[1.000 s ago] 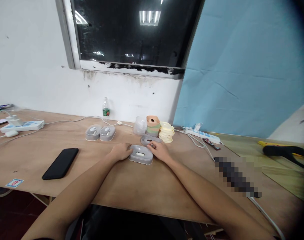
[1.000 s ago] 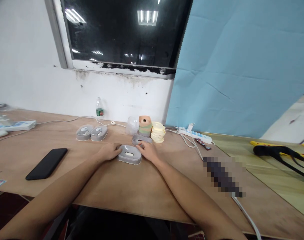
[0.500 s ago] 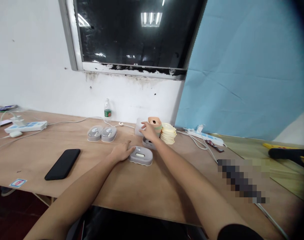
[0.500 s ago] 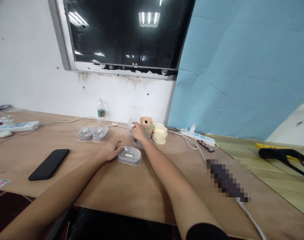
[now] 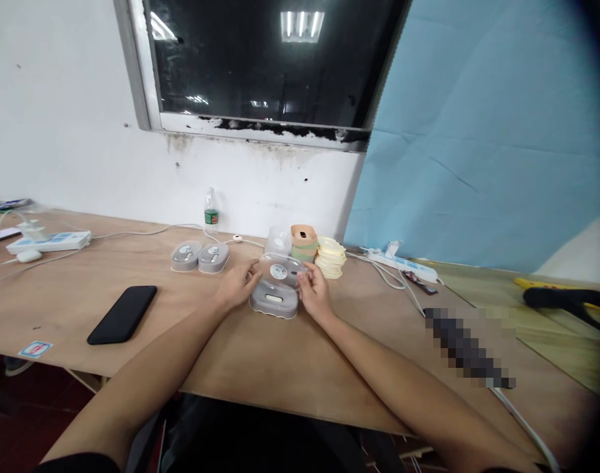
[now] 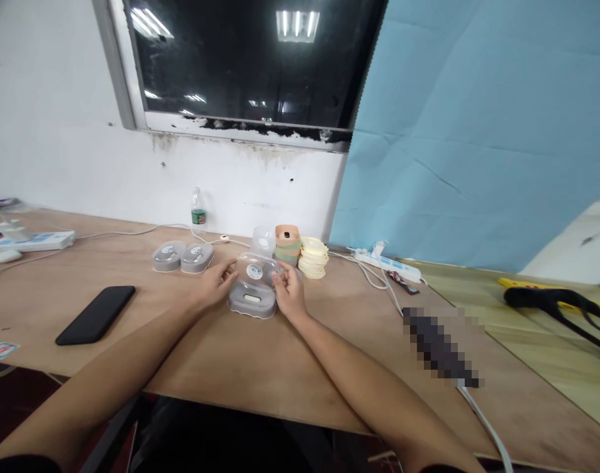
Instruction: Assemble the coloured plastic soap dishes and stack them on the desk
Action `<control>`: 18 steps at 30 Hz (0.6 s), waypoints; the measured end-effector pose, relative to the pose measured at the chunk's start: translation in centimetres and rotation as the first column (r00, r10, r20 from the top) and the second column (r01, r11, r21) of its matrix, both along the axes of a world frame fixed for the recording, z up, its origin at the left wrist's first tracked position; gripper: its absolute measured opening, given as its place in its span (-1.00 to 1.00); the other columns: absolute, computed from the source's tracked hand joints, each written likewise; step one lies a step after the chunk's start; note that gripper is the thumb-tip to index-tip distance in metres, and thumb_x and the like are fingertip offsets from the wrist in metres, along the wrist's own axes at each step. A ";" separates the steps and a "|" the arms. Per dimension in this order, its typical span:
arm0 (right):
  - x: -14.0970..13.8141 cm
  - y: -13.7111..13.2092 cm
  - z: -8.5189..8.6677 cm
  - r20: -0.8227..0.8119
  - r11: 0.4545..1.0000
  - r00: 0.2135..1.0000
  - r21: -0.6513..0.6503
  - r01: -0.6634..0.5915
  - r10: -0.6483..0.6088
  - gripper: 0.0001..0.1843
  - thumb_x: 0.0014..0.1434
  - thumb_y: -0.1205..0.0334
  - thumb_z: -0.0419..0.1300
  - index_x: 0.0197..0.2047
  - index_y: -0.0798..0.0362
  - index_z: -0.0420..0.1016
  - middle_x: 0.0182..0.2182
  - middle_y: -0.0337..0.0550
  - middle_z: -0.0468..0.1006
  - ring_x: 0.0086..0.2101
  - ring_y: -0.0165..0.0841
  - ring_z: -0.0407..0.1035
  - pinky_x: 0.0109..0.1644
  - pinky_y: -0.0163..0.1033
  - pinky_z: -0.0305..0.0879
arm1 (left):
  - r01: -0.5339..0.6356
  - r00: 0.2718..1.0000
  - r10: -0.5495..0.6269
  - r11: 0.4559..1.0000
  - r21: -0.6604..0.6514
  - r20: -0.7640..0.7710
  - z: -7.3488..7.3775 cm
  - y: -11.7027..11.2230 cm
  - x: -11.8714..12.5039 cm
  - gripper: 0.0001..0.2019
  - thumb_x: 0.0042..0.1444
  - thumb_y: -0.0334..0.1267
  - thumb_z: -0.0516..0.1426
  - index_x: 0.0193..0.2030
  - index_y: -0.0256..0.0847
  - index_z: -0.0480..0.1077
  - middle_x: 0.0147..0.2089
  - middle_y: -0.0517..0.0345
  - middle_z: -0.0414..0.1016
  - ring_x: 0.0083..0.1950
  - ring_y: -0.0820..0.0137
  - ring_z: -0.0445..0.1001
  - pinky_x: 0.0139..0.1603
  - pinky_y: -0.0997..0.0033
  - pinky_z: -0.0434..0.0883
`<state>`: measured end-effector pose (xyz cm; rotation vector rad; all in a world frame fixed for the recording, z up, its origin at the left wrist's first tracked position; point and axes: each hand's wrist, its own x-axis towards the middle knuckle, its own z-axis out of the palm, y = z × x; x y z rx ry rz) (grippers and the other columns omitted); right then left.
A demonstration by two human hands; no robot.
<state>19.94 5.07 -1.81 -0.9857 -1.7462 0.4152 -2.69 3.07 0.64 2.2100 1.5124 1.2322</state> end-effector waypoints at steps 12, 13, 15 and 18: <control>0.2 1.2 0.0 0.297 0.989 0.953 -0.146 -0.015 0.059 -0.67 0.15 -0.03 0.07 -0.36 0.03 0.48 -0.57 -0.27 0.43 -0.53 -0.40 0.26 -0.48 -0.33 0.05 | -0.035 0.985 0.015 0.993 -0.109 -0.174 -0.7 0.5 -0.4 -0.64 0.16 0.04 0.01 -0.24 -0.18 0.45 -0.36 0.15 0.49 -0.34 0.37 0.43 -0.35 0.43 0.28; 0.2 1.2 0.0 0.301 0.989 0.952 -0.150 -0.010 0.056 -0.69 0.16 -0.02 0.07 -0.31 0.03 0.49 -0.56 -0.27 0.45 -0.52 -0.40 0.28 -0.47 -0.33 0.07 | -0.035 0.982 0.013 0.993 -0.114 -0.188 -0.8 0.5 -0.3 -0.65 0.15 0.04 0.02 -0.20 -0.17 0.45 -0.35 0.14 0.49 -0.33 0.36 0.44 -0.35 0.42 0.29; 0.2 1.3 0.0 0.297 0.986 0.953 -0.166 -0.010 0.060 -0.70 0.17 0.01 0.06 -0.24 0.02 0.50 -0.51 -0.26 0.49 -0.50 -0.39 0.30 -0.44 -0.33 0.10 | -0.038 0.979 0.012 0.992 -0.123 -0.203 -0.8 0.6 -0.3 -0.64 0.16 0.04 0.01 -0.16 -0.16 0.46 -0.34 0.13 0.50 -0.31 0.34 0.45 -0.34 0.42 0.29; 0.2 1.6 -0.1 0.293 0.982 0.952 -0.186 -0.039 0.093 -0.69 0.20 0.03 0.01 -0.30 0.01 0.50 -0.44 -0.23 0.53 -0.42 -0.35 0.35 -0.39 -0.31 0.14 | -0.017 0.979 -0.009 0.992 -0.123 -0.206 -0.8 0.6 -0.5 -0.62 0.18 0.05 -0.02 -0.15 -0.15 0.47 -0.27 0.11 0.52 -0.24 0.32 0.46 -0.27 0.40 0.33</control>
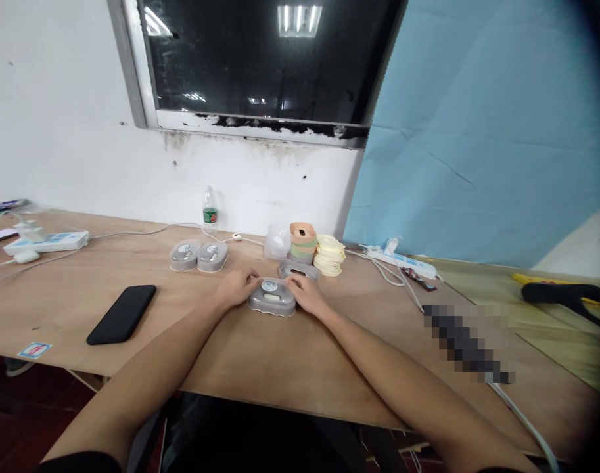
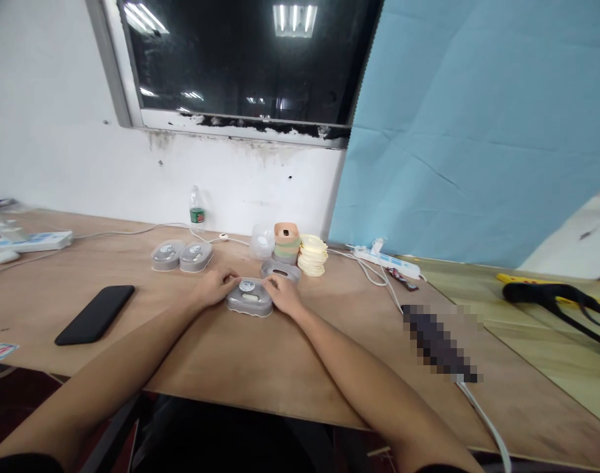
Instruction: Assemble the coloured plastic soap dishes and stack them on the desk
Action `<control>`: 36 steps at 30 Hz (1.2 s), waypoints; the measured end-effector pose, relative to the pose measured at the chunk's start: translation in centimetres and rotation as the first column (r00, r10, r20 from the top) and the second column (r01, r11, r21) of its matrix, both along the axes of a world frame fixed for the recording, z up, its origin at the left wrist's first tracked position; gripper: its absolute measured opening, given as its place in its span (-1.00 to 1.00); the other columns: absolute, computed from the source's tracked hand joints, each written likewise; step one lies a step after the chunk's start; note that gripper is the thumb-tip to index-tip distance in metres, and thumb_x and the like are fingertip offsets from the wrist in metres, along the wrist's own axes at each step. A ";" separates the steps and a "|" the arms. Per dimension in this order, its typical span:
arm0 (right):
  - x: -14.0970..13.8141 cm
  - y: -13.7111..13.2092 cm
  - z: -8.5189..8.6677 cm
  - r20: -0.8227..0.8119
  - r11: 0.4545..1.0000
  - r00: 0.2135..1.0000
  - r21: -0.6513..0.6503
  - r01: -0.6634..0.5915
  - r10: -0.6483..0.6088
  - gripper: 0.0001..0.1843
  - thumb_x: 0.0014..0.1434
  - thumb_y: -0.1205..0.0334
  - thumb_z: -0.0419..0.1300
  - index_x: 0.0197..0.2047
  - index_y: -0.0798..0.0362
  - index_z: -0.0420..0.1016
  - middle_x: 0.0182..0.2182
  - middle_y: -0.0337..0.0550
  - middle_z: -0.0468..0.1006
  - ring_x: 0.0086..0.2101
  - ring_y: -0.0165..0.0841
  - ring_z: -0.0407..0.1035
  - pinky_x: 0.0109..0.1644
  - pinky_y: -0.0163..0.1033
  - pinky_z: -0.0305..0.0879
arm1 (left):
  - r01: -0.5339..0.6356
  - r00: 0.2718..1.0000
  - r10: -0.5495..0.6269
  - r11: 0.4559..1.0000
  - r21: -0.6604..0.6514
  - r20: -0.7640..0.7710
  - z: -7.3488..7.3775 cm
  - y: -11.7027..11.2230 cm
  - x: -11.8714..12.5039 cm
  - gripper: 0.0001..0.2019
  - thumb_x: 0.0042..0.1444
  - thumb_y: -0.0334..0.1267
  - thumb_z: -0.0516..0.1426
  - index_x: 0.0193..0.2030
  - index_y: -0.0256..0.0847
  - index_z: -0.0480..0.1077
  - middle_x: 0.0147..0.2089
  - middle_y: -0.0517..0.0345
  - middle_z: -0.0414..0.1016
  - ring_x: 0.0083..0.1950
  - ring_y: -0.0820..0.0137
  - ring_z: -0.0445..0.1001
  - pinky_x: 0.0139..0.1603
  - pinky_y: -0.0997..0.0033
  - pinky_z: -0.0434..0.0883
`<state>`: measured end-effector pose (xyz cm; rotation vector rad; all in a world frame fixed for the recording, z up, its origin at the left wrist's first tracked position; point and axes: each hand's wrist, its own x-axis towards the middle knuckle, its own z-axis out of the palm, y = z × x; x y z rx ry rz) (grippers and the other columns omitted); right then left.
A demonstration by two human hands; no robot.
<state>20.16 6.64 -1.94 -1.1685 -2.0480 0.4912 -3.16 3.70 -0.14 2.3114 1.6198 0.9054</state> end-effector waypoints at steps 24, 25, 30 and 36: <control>0.1 0.6 -0.4 -0.047 0.999 0.998 0.007 -0.049 0.049 -0.63 0.26 0.03 -0.05 -0.24 0.05 0.50 -0.30 -0.18 0.56 -0.27 -0.32 0.40 -0.21 -0.29 0.21 | 0.118 0.992 -0.112 0.985 -0.126 0.059 0.3 -0.3 0.0 -0.42 0.18 0.18 -0.11 0.15 -0.16 0.31 0.09 0.04 0.45 0.06 0.23 0.43 0.06 0.28 0.33; 0.1 0.7 -0.4 -0.055 0.999 0.998 0.002 -0.032 0.032 -0.63 0.25 0.02 -0.04 -0.24 0.05 0.50 -0.29 -0.18 0.56 -0.28 -0.32 0.40 -0.22 -0.29 0.21 | 0.164 0.986 -0.156 0.974 -0.155 0.064 0.2 -0.2 -0.1 -0.39 0.15 0.19 -0.08 0.20 -0.14 0.26 0.16 0.05 0.39 0.12 0.21 0.39 0.11 0.26 0.30; 0.1 1.1 -0.5 -0.112 0.998 0.993 -0.049 0.039 -0.044 -0.58 0.22 -0.06 -0.01 -0.28 0.07 0.51 -0.38 -0.16 0.56 -0.37 -0.32 0.39 -0.32 -0.29 0.21 | 0.323 0.944 -0.329 0.914 -0.245 0.015 0.6 -0.3 -0.6 0.02 -0.29 0.22 0.28 0.32 -0.11 0.06 0.28 0.01 0.22 0.21 0.06 0.29 0.16 0.16 0.29; 0.3 1.5 -0.6 -0.157 0.990 0.981 -0.103 0.097 -0.112 -0.58 0.19 -0.08 -0.01 -0.34 0.07 0.48 -0.59 -0.22 0.45 -0.50 -0.34 0.33 -0.45 -0.31 0.17 | 0.281 0.959 -0.273 0.943 -0.178 0.071 -0.2 0.2 -0.8 0.00 -0.31 0.18 0.31 0.28 -0.15 0.10 0.19 -0.06 0.32 0.13 0.04 0.35 0.08 0.09 0.34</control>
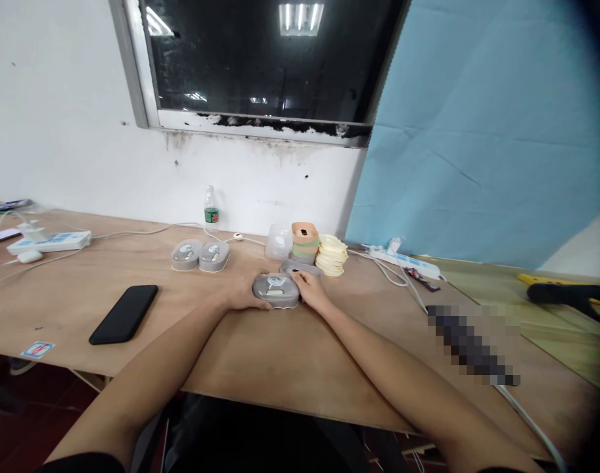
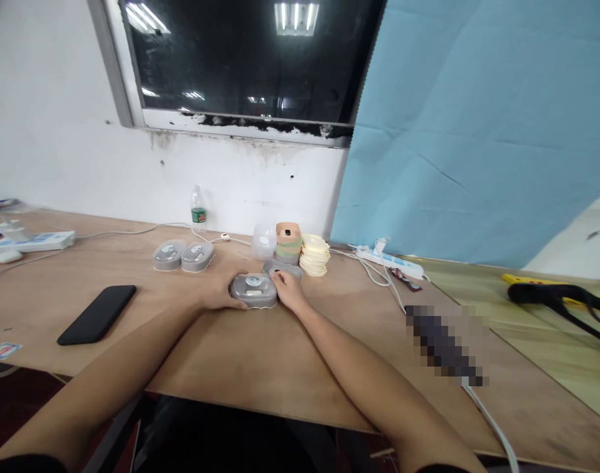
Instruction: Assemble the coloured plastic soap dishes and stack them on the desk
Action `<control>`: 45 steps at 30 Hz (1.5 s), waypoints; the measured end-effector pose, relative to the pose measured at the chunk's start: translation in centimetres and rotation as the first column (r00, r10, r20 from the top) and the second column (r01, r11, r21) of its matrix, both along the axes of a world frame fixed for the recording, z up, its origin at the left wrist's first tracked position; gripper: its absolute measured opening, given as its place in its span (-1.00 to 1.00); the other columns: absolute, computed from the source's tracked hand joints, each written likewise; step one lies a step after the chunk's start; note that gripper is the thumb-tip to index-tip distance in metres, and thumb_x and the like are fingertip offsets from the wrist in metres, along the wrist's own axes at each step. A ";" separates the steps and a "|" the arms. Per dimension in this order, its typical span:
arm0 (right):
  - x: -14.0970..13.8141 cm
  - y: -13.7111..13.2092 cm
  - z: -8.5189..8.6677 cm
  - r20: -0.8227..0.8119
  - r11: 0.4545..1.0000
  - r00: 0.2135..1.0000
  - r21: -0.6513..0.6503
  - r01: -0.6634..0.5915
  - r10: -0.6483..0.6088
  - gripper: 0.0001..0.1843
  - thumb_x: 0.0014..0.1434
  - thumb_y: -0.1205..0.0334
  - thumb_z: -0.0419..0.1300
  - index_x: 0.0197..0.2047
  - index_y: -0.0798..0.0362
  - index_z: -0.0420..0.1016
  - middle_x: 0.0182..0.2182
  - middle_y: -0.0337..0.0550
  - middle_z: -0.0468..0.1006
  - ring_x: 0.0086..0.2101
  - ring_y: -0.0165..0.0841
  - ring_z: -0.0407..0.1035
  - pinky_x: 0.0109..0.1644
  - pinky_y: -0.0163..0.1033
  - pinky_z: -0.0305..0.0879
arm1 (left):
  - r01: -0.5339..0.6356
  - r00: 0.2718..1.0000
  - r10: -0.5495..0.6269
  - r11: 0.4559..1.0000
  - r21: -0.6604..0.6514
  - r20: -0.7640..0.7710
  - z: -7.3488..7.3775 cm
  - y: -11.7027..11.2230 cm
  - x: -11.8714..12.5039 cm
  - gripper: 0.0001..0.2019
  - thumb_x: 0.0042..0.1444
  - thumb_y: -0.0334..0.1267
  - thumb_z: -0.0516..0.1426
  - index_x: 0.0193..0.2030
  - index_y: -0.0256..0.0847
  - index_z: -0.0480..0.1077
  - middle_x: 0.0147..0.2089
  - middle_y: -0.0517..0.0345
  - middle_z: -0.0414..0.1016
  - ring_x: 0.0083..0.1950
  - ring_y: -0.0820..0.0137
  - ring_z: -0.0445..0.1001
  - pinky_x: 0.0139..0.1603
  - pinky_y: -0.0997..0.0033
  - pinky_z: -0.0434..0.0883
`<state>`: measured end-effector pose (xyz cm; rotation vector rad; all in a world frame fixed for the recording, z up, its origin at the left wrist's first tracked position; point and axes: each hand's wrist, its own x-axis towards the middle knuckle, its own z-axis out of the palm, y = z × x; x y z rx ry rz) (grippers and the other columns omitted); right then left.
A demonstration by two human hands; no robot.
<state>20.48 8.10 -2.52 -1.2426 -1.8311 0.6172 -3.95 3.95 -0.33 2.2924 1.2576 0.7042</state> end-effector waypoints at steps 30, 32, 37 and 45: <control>-0.1 -0.2 -0.1 -0.202 0.994 0.979 -0.109 -0.021 -0.001 -0.47 0.20 -0.22 -0.10 -0.15 0.08 0.37 -0.72 -0.37 0.26 -0.76 -0.46 0.13 -0.68 -0.36 0.05 | -0.004 1.000 0.012 0.954 0.300 -0.026 1.4 0.4 -1.7 -0.16 -0.14 -0.01 0.28 0.30 -0.05 0.10 0.24 0.00 0.18 0.24 0.11 0.21 0.25 0.17 0.19; -0.1 -0.2 -0.2 -0.189 0.994 0.982 -0.107 -0.035 0.014 -0.49 0.19 -0.20 -0.06 -0.12 0.07 0.36 -0.72 -0.38 0.27 -0.76 -0.46 0.14 -0.68 -0.36 0.04 | -0.086 0.995 0.097 0.915 0.393 -0.008 2.2 0.5 -2.7 -0.21 -0.09 -0.08 0.25 0.31 -0.07 0.09 0.25 -0.01 0.15 0.26 0.12 0.18 0.28 0.18 0.16; -0.2 -0.4 -0.4 -0.070 0.996 0.996 -0.063 -0.060 0.056 -0.53 0.14 -0.12 0.05 -0.05 0.06 0.36 -0.67 -0.37 0.33 -0.71 -0.47 0.18 -0.63 -0.38 0.06 | -0.588 0.803 0.544 0.652 0.479 0.245 3.0 1.0 -6.1 -0.23 -0.03 -0.10 0.21 0.32 -0.12 0.06 0.28 -0.06 0.05 0.28 0.06 0.11 0.28 0.10 0.13; -0.2 -0.7 -0.3 0.011 0.994 0.994 -0.019 -0.107 0.107 -0.59 0.20 -0.10 0.00 -0.12 0.04 0.39 -0.67 -0.34 0.35 -0.66 -0.45 0.23 -0.53 -0.36 0.11 | -0.931 0.344 0.839 0.245 0.271 0.422 0.7 2.1 -12.1 -0.23 -0.01 -0.02 0.19 0.32 -0.08 0.00 0.20 -0.11 0.11 0.21 0.03 0.18 0.21 0.01 0.15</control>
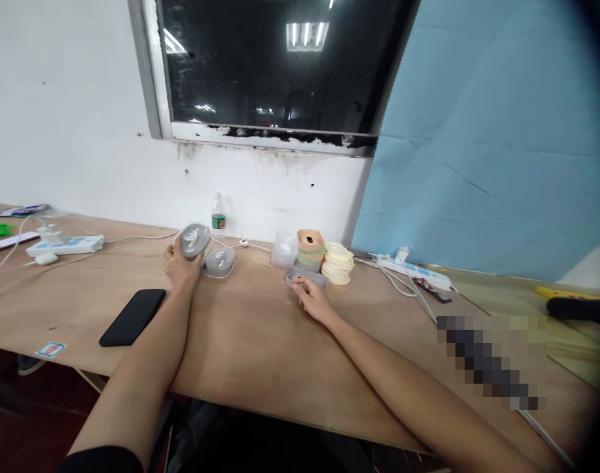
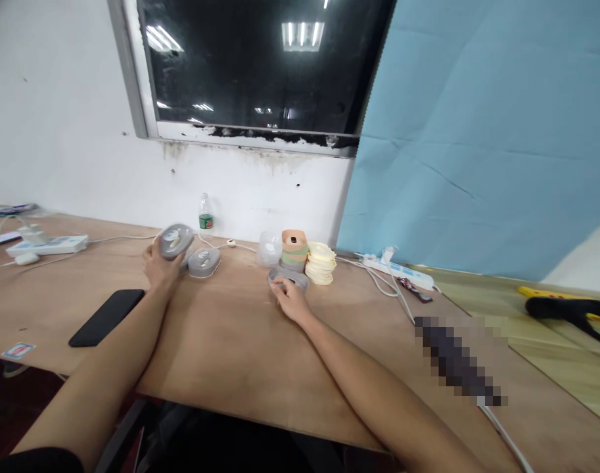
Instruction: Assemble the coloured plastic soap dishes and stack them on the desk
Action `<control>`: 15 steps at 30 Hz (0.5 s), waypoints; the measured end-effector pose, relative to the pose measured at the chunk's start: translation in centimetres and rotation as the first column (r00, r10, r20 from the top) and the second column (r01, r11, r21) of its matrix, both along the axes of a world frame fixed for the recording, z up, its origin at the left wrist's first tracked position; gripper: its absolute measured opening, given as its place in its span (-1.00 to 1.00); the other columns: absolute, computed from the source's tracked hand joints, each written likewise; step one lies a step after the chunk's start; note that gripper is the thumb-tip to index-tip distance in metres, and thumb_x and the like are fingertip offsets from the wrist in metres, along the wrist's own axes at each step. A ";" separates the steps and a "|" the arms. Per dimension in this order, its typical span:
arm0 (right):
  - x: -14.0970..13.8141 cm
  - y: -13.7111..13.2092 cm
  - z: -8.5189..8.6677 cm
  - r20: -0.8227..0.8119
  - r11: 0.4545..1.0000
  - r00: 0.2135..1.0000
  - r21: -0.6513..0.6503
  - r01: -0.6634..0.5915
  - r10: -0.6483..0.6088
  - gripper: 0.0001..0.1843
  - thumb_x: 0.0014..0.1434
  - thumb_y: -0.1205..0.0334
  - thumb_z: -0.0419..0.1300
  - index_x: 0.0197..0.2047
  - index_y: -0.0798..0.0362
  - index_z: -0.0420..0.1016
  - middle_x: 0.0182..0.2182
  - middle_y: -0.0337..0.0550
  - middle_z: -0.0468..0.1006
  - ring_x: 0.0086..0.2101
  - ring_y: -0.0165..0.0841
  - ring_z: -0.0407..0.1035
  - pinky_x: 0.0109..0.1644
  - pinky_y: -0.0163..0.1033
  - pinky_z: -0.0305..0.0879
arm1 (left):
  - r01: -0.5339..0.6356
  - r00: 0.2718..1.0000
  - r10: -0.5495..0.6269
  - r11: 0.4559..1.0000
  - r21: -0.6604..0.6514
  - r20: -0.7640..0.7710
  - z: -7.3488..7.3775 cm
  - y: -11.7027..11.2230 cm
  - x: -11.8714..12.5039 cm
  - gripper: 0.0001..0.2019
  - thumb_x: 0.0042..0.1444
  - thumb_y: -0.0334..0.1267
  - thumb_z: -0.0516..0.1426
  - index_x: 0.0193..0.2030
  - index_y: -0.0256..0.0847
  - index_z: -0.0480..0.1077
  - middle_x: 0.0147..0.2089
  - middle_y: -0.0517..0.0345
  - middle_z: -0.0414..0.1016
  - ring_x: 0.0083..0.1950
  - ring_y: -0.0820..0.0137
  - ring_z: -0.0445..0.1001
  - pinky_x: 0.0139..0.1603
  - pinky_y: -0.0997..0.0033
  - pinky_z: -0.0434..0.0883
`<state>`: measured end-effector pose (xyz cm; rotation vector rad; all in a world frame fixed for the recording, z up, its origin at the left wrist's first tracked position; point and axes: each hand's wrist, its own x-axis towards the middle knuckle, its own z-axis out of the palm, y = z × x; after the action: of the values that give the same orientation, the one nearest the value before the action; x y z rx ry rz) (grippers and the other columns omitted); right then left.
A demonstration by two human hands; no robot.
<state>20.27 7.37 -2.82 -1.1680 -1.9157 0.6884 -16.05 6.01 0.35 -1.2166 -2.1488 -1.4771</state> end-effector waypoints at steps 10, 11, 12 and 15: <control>0.0 0.0 -0.2 0.091 0.995 0.996 0.101 -0.018 0.008 -0.64 0.18 -0.05 0.05 -0.13 0.04 0.43 -0.64 -0.32 0.38 -0.57 -0.40 0.28 -0.44 -0.32 0.14 | 0.011 0.994 0.005 0.989 -0.151 0.105 -1.4 1.4 -0.9 -0.04 -0.10 0.14 0.21 0.36 -0.14 -0.14 0.19 -0.21 0.11 0.20 -0.02 0.23 0.15 0.03 0.24; 0.0 -0.1 -0.2 0.095 0.994 0.995 0.108 -0.019 0.008 -0.64 0.18 -0.04 0.05 -0.13 0.04 0.43 -0.64 -0.32 0.38 -0.57 -0.40 0.28 -0.43 -0.31 0.14 | 0.032 0.994 -0.016 0.989 -0.143 0.113 -1.5 1.4 -0.9 0.00 -0.11 0.14 0.22 0.37 -0.16 -0.18 0.20 -0.22 0.09 0.21 -0.01 0.22 0.14 0.05 0.25; 0.0 -0.1 -0.2 0.097 0.993 0.995 0.114 -0.020 0.009 -0.64 0.18 -0.04 0.05 -0.13 0.03 0.43 -0.63 -0.31 0.38 -0.56 -0.40 0.27 -0.43 -0.31 0.14 | 0.050 0.992 -0.034 0.990 -0.135 0.123 -1.5 1.5 -1.0 0.02 -0.12 0.13 0.22 0.38 -0.17 -0.22 0.21 -0.24 0.08 0.21 -0.01 0.22 0.14 0.06 0.26; 0.0 -0.1 -0.1 0.096 0.992 0.995 0.124 -0.032 0.020 -0.65 0.18 -0.03 0.05 -0.14 0.03 0.43 -0.63 -0.31 0.37 -0.56 -0.39 0.26 -0.43 -0.31 0.14 | 0.082 0.986 -0.062 0.988 -0.129 0.156 -1.5 1.5 -1.1 0.03 -0.11 0.09 0.24 0.38 -0.19 -0.25 0.24 -0.25 0.06 0.23 -0.02 0.21 0.14 0.04 0.27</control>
<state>20.32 7.27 -2.96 -1.1162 -2.0258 0.5265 -17.11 7.52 -1.18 -1.2771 -2.3618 -1.5202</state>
